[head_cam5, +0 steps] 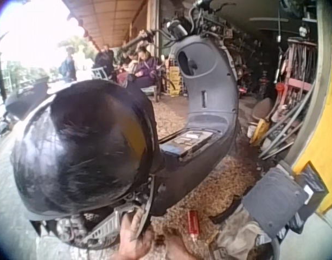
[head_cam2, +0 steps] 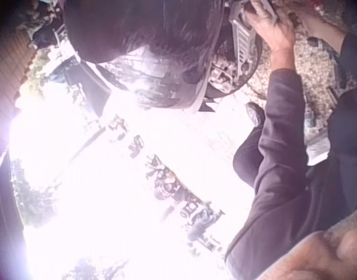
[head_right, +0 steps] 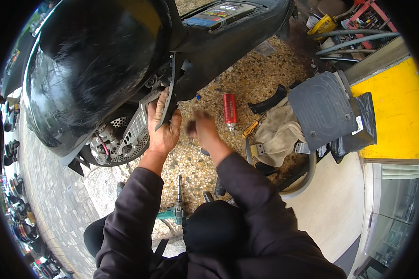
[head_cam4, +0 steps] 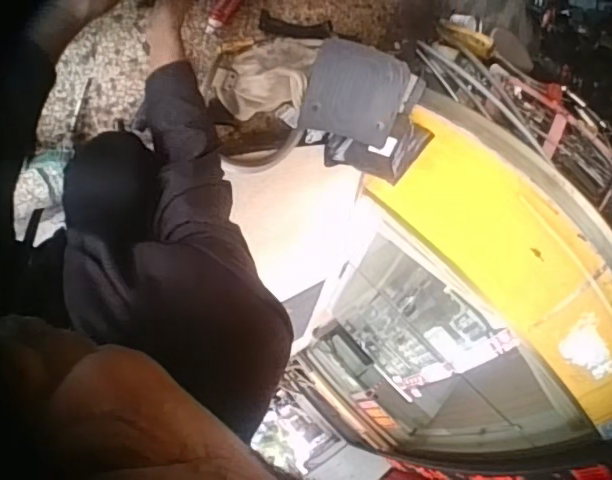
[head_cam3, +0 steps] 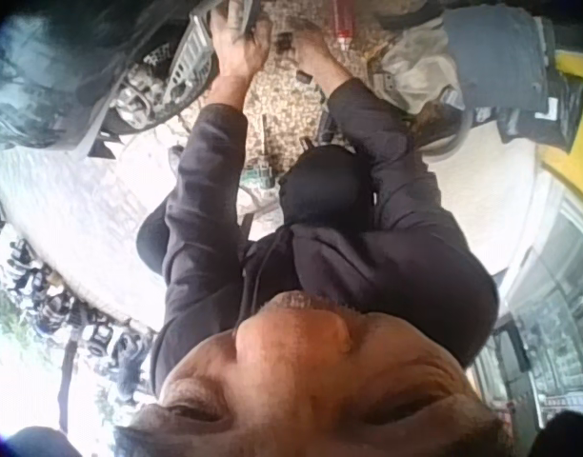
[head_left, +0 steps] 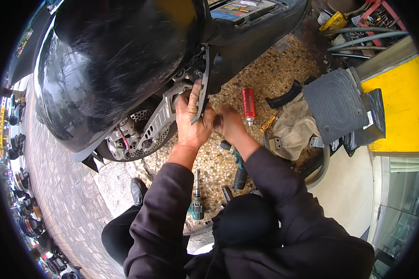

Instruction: The person uses a cordless drill to remove screws from a scooter's body panels and seat. They detach the front fairing, then the seat cover, exposing the battery and internal wiring. The removed panels are set aside on the ground.

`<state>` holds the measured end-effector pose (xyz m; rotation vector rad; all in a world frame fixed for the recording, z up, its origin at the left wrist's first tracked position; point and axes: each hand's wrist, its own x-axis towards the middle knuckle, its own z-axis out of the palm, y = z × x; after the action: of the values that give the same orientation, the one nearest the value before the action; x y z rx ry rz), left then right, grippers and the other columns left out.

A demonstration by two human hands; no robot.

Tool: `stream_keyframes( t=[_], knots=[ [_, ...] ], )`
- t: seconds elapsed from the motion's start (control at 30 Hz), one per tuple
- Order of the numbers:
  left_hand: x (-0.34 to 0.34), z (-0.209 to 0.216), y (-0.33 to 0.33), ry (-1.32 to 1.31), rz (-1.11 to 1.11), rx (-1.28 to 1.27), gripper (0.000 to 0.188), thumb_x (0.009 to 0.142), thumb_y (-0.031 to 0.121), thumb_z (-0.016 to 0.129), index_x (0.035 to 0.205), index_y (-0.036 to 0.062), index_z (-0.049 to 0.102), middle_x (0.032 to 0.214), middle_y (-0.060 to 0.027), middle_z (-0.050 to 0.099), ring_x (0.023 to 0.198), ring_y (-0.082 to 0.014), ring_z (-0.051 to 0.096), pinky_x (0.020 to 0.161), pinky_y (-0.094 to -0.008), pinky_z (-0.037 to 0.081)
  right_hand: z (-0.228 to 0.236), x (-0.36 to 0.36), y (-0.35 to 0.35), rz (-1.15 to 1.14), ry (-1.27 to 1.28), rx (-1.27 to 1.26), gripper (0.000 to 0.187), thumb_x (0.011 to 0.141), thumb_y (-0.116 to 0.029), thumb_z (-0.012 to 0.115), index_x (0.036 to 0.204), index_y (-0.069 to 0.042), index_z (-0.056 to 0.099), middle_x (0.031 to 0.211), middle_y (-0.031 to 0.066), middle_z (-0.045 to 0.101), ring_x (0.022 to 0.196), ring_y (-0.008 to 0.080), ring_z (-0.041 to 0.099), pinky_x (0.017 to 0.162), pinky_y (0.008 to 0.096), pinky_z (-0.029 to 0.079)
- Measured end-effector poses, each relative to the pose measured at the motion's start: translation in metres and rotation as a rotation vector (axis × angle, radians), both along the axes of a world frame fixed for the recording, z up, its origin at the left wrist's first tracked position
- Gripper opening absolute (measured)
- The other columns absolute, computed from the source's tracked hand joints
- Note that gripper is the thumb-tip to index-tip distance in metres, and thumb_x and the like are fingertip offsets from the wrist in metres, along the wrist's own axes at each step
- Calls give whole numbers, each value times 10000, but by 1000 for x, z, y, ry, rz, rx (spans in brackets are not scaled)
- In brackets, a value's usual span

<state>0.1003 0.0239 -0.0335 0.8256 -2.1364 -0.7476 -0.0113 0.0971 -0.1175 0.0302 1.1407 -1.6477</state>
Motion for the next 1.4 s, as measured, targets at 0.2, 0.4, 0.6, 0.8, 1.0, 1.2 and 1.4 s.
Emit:
stream_keyframes(
  t=[0.2,0.4,0.6,0.8,1.0,1.2,1.4],
  knots=[
    [-3,-7,-1,16,13,-103,708,768,75,665,1446,182,490,1037,-175,527,941,-357,537,863,-442,477,-81,80,195,620,1143,645,351,907,-350,668,886,-9,591,760,169,651,718,340,661,625,466,512],
    [0,-9,-3,-38,16,-131,655,826,-6,622,1448,154,492,1038,-117,492,904,-250,551,812,-337,499,-137,101,235,523,833,1036,716,792,-493,761,1150,89,548,979,244,671,908,421,663,754,510,538],
    [2,-9,-7,-17,-19,-139,673,830,-11,617,1464,159,469,1069,-125,507,909,-269,553,816,-349,496,-155,79,219,424,829,988,771,740,-446,796,1244,82,548,1072,281,665,989,420,662,791,525,538],
    [2,-11,-7,0,-16,-205,667,830,-12,617,1459,157,475,1106,-140,514,930,-271,560,809,-348,500,-124,64,206,238,332,730,536,730,-249,784,1127,66,607,992,199,683,894,333,689,732,465,538],
    [2,-14,-8,17,-9,-131,736,749,30,653,1446,208,498,1109,-180,524,1005,-395,551,870,-442,491,-19,54,241,210,627,461,596,703,-141,784,1203,51,523,988,109,637,920,214,627,811,385,506],
    [4,-14,-12,-8,-34,-118,770,736,16,662,1458,211,480,1121,-173,527,1012,-391,545,892,-447,480,85,-25,231,148,573,91,543,714,-83,715,1216,14,529,1017,91,621,921,183,595,836,328,493],
    [5,-12,-15,-42,-50,-184,799,723,14,680,1465,225,470,1161,-168,534,1041,-376,543,911,-438,481,172,-71,169,106,1004,-144,400,762,-49,691,1141,-5,570,890,66,629,775,150,603,732,328,501]
  ],
)
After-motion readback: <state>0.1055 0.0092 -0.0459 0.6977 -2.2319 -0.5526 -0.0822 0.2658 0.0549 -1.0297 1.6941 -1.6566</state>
